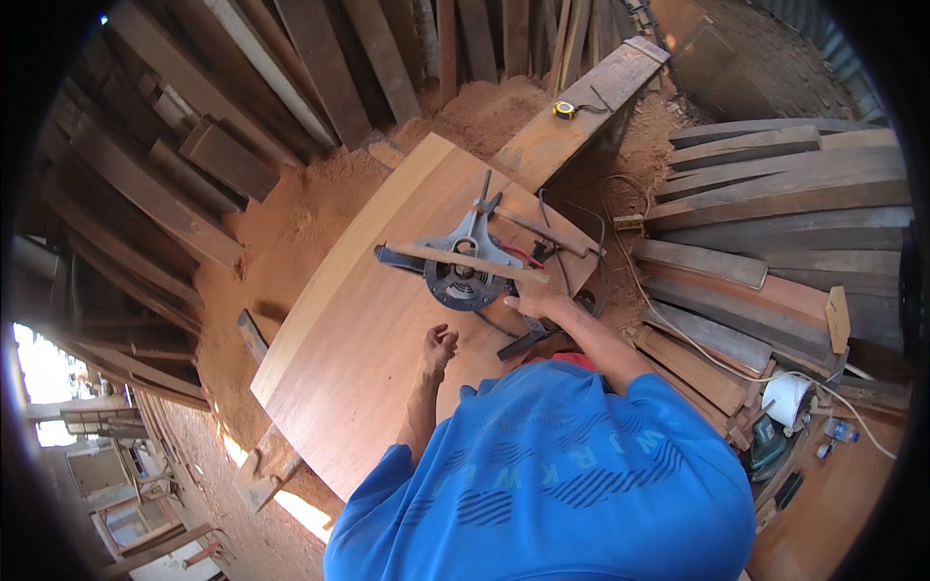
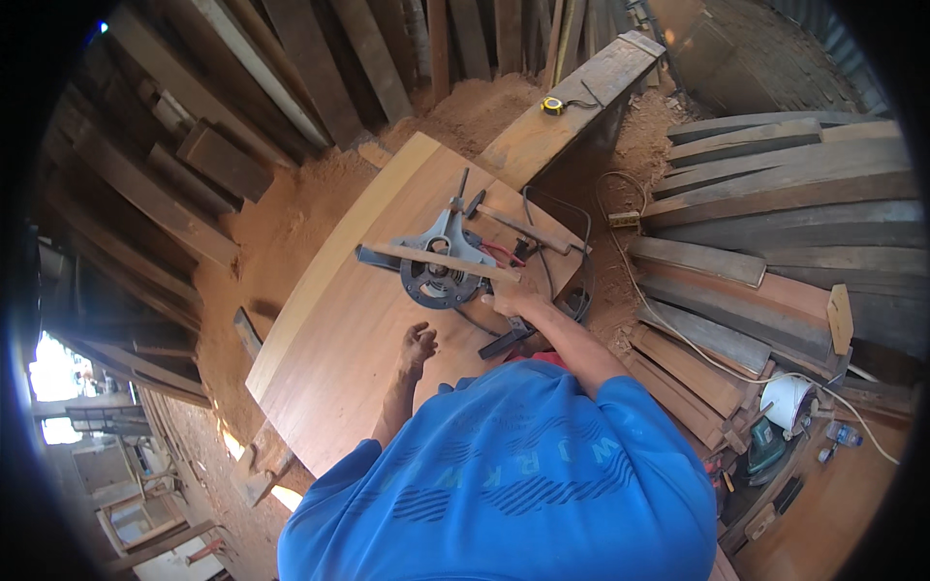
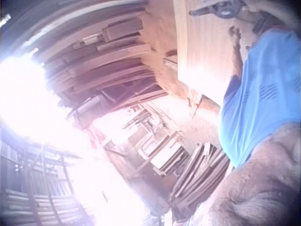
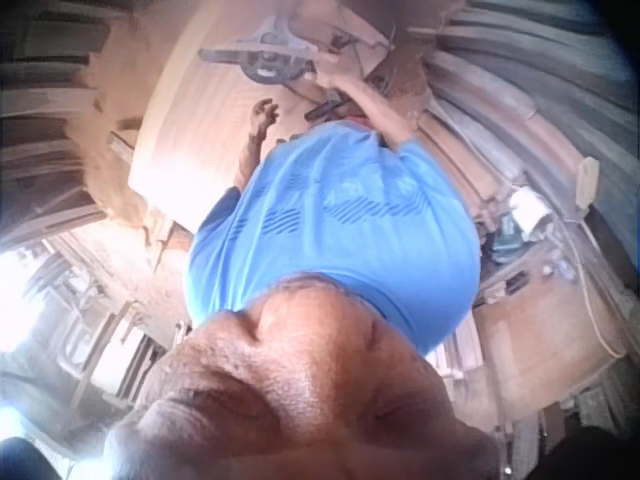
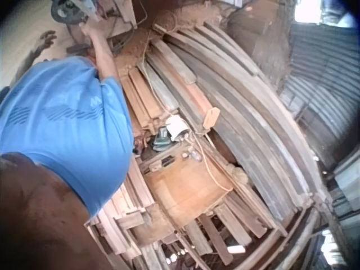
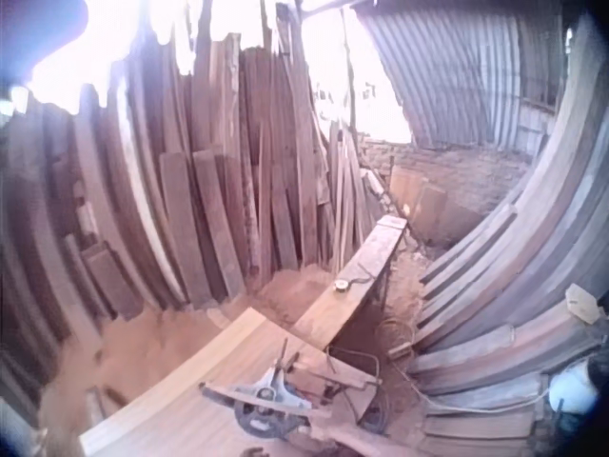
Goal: The person adjusts a handheld router on a wooden workbench using a hammer and a metal ruler. They tap the router's base plate with the hammer and use the ruler to check alignment or depth settings. The person then lifts the router to inspect the bit and base.
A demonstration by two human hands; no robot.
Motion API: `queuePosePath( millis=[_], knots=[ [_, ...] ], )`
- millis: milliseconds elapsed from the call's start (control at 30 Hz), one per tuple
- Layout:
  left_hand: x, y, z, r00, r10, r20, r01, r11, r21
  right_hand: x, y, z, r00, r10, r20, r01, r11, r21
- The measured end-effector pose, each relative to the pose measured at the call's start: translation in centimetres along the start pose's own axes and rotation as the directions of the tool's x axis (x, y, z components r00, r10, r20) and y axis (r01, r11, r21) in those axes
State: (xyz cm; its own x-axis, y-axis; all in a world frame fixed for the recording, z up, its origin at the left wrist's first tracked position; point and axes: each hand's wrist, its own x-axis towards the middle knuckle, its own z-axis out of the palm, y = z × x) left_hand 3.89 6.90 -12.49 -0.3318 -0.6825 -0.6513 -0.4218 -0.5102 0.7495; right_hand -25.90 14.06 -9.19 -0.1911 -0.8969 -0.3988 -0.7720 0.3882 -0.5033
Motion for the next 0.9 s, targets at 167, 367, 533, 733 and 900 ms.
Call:
queuePosePath(
  millis=[167, 367, 533, 733, 900],
  knots=[
    [4.3, 3.5, -2.8, 0.925, 0.3, -0.233, -0.314, 0.949, -0.025, 0.8, -0.8, -1.0, 0.996, -0.044, 0.074, 0.05, 0.995, -0.088],
    [8.1, 7.8, -2.6, 0.875, 0.45, -0.178, -0.483, 0.833, -0.27, 1.1, -0.6, -0.9, 0.998, 0.046, 0.035, -0.042, 0.995, -0.085],
    [10.6, 7.8, -2.8, 0.9, 0.386, -0.2, -0.434, 0.766, -0.475, 0.9, -3.3, -2.3, 0.993, 0.046, 0.113, -0.037, 0.996, -0.08],
    [12.9, 9.6, -2.8, 0.91, 0.385, -0.151, -0.395, 0.703, -0.591, 4.8, 1.5, 1.0, 0.999, -0.004, 0.037, 0.013, 0.973, -0.232],
    [6.1, 11.6, -3.8, 0.823, 0.493, -0.282, -0.567, 0.697, -0.438, -1.9, -4.5, -11.7, 0.97, -0.198, 0.14, 0.178, 0.973, 0.144]
  ],
)
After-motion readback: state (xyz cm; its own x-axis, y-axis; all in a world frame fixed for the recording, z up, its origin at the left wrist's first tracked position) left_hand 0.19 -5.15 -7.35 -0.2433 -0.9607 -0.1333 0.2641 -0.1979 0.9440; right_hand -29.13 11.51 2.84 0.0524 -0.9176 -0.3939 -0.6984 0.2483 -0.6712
